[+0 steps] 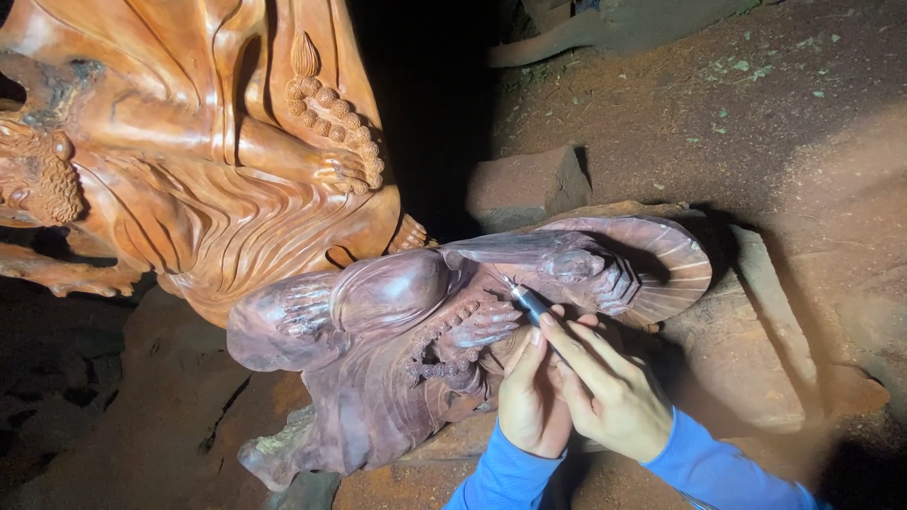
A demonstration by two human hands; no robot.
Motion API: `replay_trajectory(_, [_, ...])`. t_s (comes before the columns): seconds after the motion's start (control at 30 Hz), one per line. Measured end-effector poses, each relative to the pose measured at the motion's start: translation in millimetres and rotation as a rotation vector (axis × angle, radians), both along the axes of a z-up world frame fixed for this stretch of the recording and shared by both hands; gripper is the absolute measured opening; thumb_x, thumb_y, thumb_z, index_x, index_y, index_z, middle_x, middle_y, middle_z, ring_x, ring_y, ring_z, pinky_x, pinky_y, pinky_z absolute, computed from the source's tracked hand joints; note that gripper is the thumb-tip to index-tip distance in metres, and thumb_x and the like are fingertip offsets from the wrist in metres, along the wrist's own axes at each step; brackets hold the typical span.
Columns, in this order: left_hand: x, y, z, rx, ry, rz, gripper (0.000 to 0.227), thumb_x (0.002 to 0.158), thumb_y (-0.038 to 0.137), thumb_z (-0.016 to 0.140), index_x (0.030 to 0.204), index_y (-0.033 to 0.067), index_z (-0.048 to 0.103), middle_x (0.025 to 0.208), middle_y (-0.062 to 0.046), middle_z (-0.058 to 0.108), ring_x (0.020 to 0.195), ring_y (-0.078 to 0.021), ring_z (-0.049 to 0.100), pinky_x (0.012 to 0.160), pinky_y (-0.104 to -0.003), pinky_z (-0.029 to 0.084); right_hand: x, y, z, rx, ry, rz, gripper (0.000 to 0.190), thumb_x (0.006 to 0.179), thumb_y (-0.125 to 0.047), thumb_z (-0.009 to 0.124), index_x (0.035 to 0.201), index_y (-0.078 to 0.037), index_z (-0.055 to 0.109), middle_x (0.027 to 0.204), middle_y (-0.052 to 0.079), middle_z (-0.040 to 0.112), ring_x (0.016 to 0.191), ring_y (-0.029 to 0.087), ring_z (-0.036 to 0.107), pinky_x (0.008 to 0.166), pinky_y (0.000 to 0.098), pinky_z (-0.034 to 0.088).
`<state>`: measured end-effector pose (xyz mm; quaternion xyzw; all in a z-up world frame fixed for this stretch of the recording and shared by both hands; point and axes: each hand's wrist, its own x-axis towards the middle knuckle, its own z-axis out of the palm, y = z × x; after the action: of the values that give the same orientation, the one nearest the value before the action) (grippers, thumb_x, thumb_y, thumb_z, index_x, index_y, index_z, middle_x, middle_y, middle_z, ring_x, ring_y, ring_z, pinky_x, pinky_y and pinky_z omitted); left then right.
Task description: Using a handheld rotary power tool to carve intricate textures and details into a large wooden sculpture.
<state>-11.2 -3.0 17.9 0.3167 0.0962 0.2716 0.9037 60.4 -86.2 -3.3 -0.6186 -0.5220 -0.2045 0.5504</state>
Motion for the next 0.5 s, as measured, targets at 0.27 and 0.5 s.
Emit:
replay_trajectory(0.27, [-0.4,3.2,2.3,-0.018,-0.050,-0.050,0.029,0.102,0.017,0.053,0.124,0.0016,0.064,0.124,-0.025,0.068,0.117,-0.0415,0.064,0.111,-0.050,0.050,-4.6,5.0,4.1,0.013,-0.042,-0.069,0.046,0.096,-0.006,0.053,0.141,-0.003,0.057,0.142,0.016,0.063,0.129,0.027,0.065,0.112,0.0373,0.049])
replay_trajectory(0.5, [-0.6,4.6,0.0,-0.032,-0.077,-0.087,0.028,0.103,0.017,0.053,0.124,0.0033,0.063,0.125,-0.021,0.068,0.121,-0.0402,0.062,0.112,-0.049,0.050,-5.7,6.5,0.3,0.004,-0.033,-0.070,0.047,0.095,-0.006,0.053,0.142,-0.005,0.057,0.142,0.013,0.063,0.126,0.027,0.066,0.109,0.0360,0.052])
